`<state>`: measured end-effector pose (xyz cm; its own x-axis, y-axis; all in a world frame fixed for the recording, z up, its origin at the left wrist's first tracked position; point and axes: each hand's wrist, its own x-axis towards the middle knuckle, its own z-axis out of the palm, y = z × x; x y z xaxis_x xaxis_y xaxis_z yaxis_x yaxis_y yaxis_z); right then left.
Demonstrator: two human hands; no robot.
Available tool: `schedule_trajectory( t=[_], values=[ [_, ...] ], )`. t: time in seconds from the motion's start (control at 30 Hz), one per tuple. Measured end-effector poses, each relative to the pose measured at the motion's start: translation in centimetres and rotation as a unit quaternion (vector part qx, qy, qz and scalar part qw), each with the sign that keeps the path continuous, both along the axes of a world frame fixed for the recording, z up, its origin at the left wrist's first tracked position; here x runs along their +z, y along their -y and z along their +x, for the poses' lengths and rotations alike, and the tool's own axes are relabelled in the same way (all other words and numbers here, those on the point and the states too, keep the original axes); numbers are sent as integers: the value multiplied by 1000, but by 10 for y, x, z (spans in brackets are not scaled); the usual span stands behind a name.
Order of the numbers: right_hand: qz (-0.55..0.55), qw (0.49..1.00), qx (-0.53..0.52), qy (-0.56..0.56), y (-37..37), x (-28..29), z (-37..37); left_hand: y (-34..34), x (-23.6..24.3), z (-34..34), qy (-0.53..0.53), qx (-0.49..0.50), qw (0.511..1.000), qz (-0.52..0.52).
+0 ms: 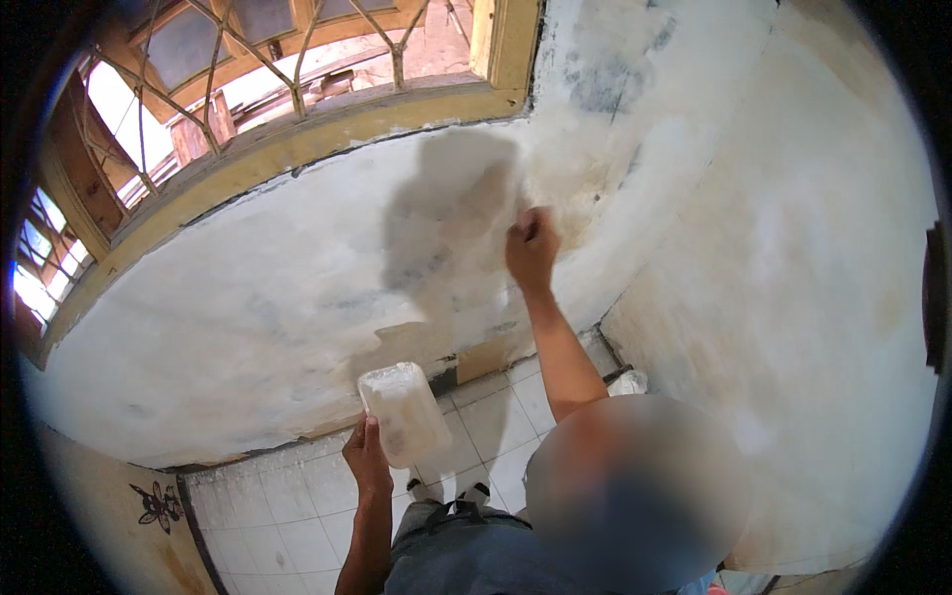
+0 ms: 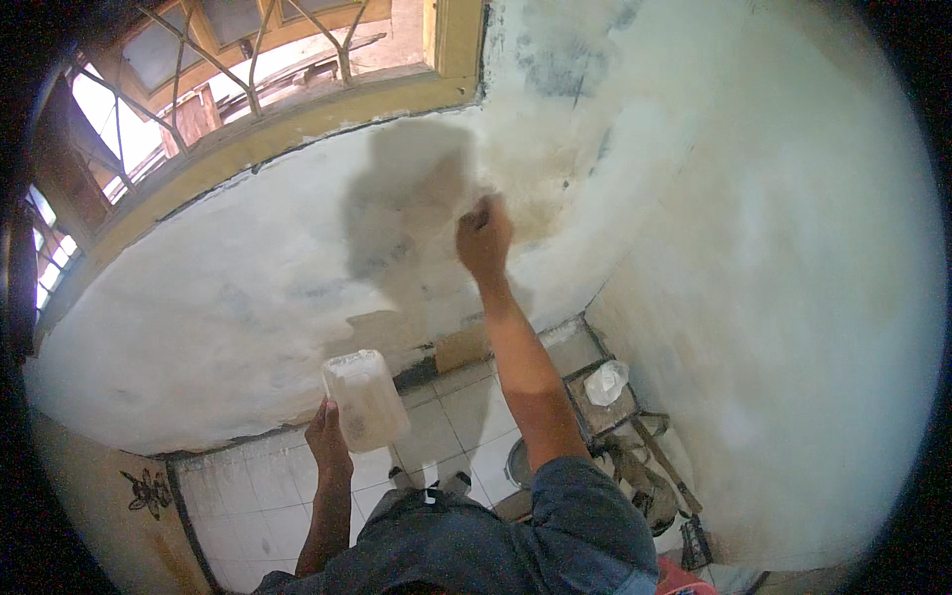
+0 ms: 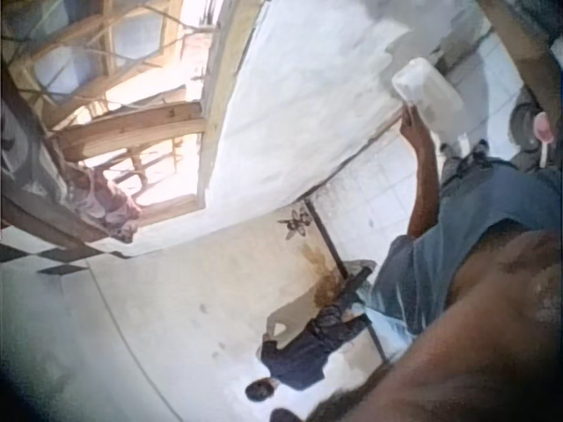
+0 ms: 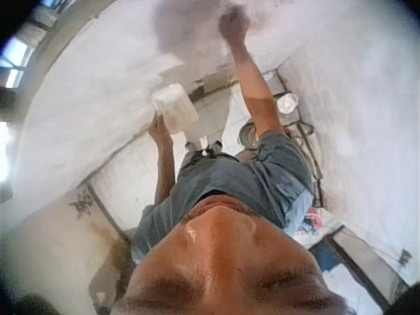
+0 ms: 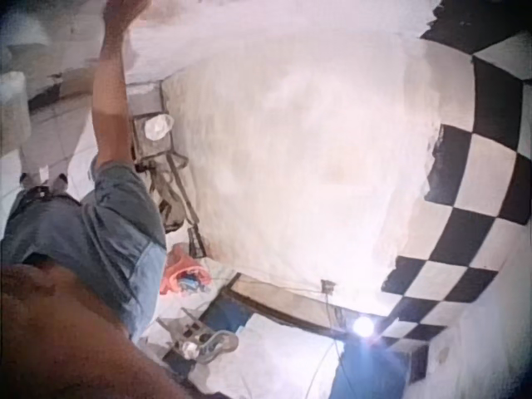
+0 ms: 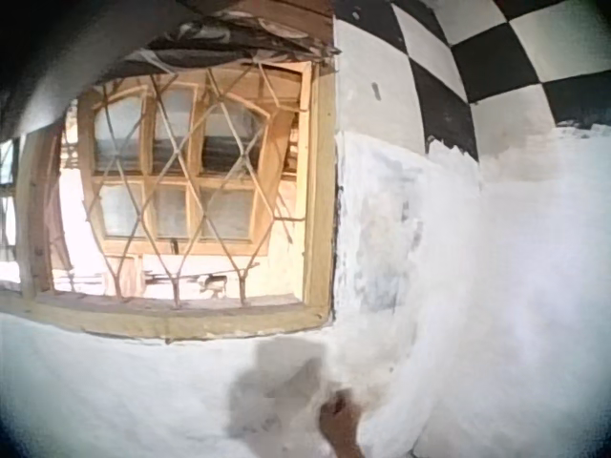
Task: The person applies white plaster to a wall with a plastic scraper. They scoop plaster from a tray and spread it across the wall surface multiple times.
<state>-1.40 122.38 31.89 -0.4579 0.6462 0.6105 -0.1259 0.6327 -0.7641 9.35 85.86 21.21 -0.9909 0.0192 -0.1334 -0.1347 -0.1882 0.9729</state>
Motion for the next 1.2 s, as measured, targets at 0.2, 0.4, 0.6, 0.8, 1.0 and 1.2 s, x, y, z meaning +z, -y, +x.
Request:
schedule_trajectory(
  t=[0.2, 0.4, 0.6, 0.8, 1.0, 1.2],
  values=[
    [99, 990, -36, -96, -4, 38, -39, 11, -8, 4, 16, 4, 999, 38],
    [235, 966, 87, -68, 69, 68, -18, 27, 0, -8, -15, 25, 999, 28],
    [447, 882, 43, 142, 16, -4, -22, 38, -7, -25, -3, -19, 1000, -20],
    [-29, 991, -12, 127, 66, -190, 120, 22, -38, -39, 39, -86, 995, -6],
    [-587, 802, -96, -57, 171, -290, 278, -22, -52, -32, 24, -271, 961, -40],
    [-582, 751, -288, -120, 201, -295, 375, -100, -78, -13, 52, -427, 902, -31]
  ],
)
